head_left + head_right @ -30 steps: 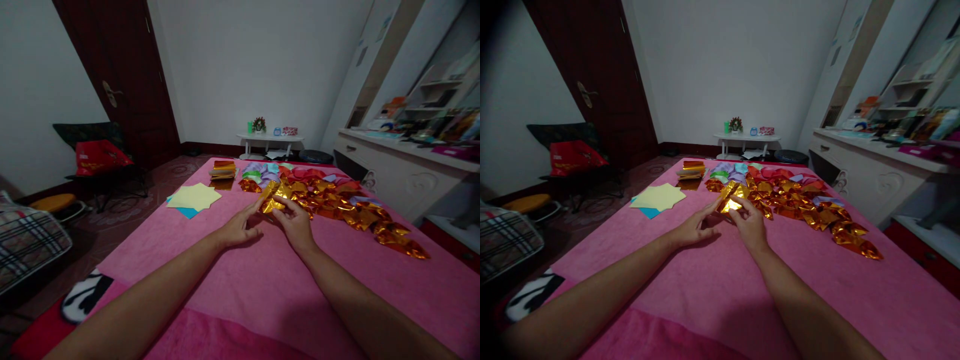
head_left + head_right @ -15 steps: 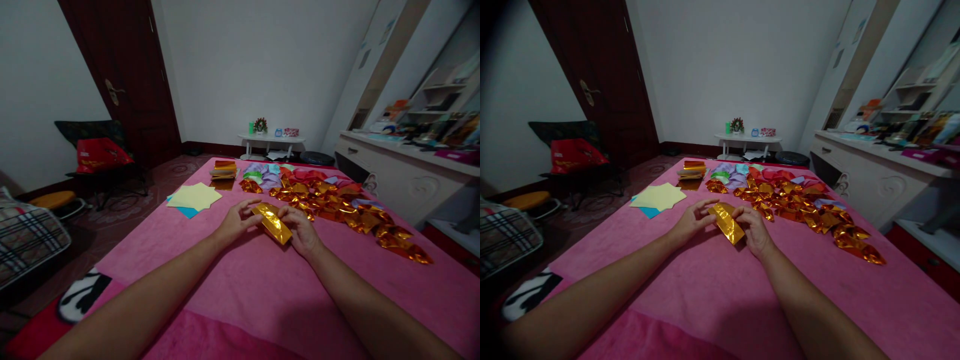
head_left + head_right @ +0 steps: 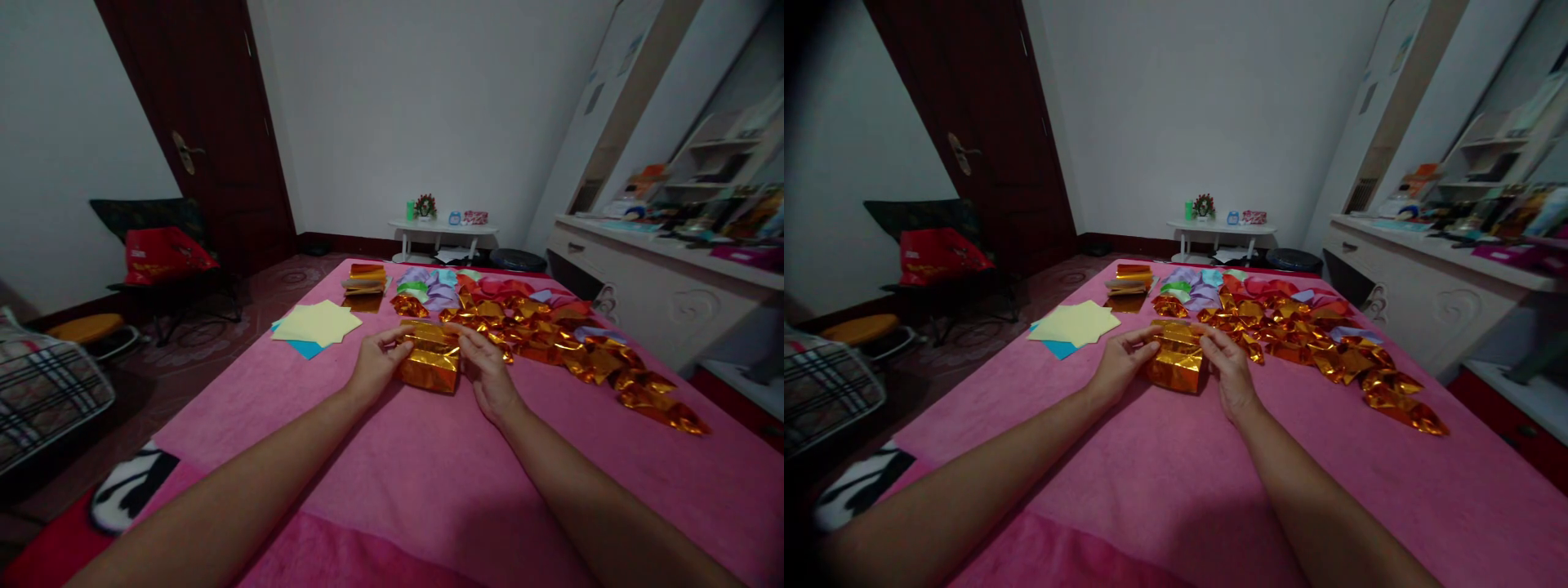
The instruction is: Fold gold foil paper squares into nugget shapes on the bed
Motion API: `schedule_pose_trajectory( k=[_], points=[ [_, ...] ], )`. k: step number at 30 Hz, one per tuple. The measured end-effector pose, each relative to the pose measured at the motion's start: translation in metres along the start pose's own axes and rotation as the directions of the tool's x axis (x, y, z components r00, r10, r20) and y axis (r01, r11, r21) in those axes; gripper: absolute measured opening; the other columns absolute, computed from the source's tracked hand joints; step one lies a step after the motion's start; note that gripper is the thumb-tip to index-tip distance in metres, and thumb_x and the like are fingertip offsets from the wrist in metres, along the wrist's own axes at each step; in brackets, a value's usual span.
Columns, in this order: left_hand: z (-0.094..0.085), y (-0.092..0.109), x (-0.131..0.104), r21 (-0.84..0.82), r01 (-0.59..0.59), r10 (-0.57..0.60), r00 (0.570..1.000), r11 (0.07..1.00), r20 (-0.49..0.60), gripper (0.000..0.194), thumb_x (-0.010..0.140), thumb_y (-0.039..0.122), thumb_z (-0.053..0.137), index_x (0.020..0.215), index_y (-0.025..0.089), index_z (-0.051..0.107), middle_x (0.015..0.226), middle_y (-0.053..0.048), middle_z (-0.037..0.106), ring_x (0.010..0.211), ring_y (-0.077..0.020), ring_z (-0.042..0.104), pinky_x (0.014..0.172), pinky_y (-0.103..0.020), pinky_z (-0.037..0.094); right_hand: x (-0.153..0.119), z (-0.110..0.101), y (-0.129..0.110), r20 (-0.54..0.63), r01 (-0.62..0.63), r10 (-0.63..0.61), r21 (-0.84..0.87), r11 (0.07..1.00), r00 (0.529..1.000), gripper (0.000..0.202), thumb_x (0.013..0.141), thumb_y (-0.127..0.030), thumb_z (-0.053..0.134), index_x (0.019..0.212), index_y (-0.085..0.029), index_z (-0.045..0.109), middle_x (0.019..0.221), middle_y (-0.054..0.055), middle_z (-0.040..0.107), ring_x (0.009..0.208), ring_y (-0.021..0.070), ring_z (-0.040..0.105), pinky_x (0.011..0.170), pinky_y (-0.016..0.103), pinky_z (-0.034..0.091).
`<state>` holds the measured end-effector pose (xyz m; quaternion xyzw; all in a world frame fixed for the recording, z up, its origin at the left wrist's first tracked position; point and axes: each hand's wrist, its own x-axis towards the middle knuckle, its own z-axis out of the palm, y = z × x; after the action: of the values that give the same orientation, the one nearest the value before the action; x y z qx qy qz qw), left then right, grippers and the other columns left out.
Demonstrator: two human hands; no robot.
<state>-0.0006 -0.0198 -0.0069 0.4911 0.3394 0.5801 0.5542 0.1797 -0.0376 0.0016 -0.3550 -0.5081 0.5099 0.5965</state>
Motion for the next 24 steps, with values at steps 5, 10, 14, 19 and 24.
schedule_pose_trajectory(
  k=[5,10,14,19,24],
  points=[
    [-0.0022,-0.0025,0.0022,-0.011,-0.086,0.086,0.996,0.996,0.021,0.047,0.062,0.020,0.078,0.108,0.014,0.068,0.106,-0.010,0.070,0.091,-0.0201,0.066,0.081,-0.032,0.052,0.0029,-0.0034,0.0055,-0.018,0.038,-0.039,-0.027,0.999,0.999,0.042,0.066,-0.033,0.077,0.106,-0.024,0.066,0.111,0.005,0.069,0.101,0.0239,0.064,0.089,0.039,0.050],
    [-0.0024,-0.0018,0.0017,0.053,-0.102,0.102,0.995,0.993,0.007,0.037,0.062,0.018,0.077,0.099,0.014,0.071,0.097,-0.008,0.072,0.082,-0.0175,0.066,0.076,-0.029,0.052,0.0036,-0.0038,0.0069,-0.051,0.025,-0.029,-0.069,0.997,0.998,0.038,0.061,-0.027,0.078,0.097,-0.023,0.070,0.104,0.005,0.071,0.094,0.0231,0.066,0.086,0.040,0.052],
    [-0.0026,-0.0020,0.0014,0.148,-0.100,0.105,0.994,0.984,-0.025,0.023,0.063,0.022,0.077,0.083,0.013,0.072,0.080,-0.005,0.072,0.071,-0.0158,0.065,0.070,-0.028,0.053,0.0043,-0.0034,0.0077,-0.070,0.023,-0.029,-0.085,0.996,0.997,0.032,0.060,-0.026,0.078,0.091,-0.021,0.071,0.093,0.004,0.072,0.084,0.0203,0.066,0.081,0.037,0.052],
    [-0.0055,-0.0019,0.0023,0.289,-0.209,0.218,0.976,0.934,-0.002,0.013,0.067,0.024,0.074,0.075,0.014,0.073,0.085,-0.006,0.066,0.073,-0.0145,0.062,0.066,-0.026,0.054,0.0045,-0.0043,0.0090,-0.060,0.002,-0.008,-0.096,0.995,0.998,0.030,0.062,-0.028,0.077,0.091,-0.021,0.072,0.089,0.003,0.071,0.077,0.0180,0.064,0.077,0.034,0.051],
    [-0.0034,0.0031,-0.0001,0.353,-0.251,0.269,0.963,0.901,-0.001,0.009,0.067,0.022,0.073,0.071,0.015,0.074,0.082,-0.005,0.063,0.072,-0.0129,0.061,0.061,-0.021,0.052,0.0047,-0.0048,0.0088,-0.086,0.019,-0.029,-0.117,0.993,0.996,0.026,0.062,-0.032,0.077,0.085,-0.020,0.073,0.088,0.003,0.070,0.076,0.0170,0.063,0.074,0.031,0.051]
  ],
)
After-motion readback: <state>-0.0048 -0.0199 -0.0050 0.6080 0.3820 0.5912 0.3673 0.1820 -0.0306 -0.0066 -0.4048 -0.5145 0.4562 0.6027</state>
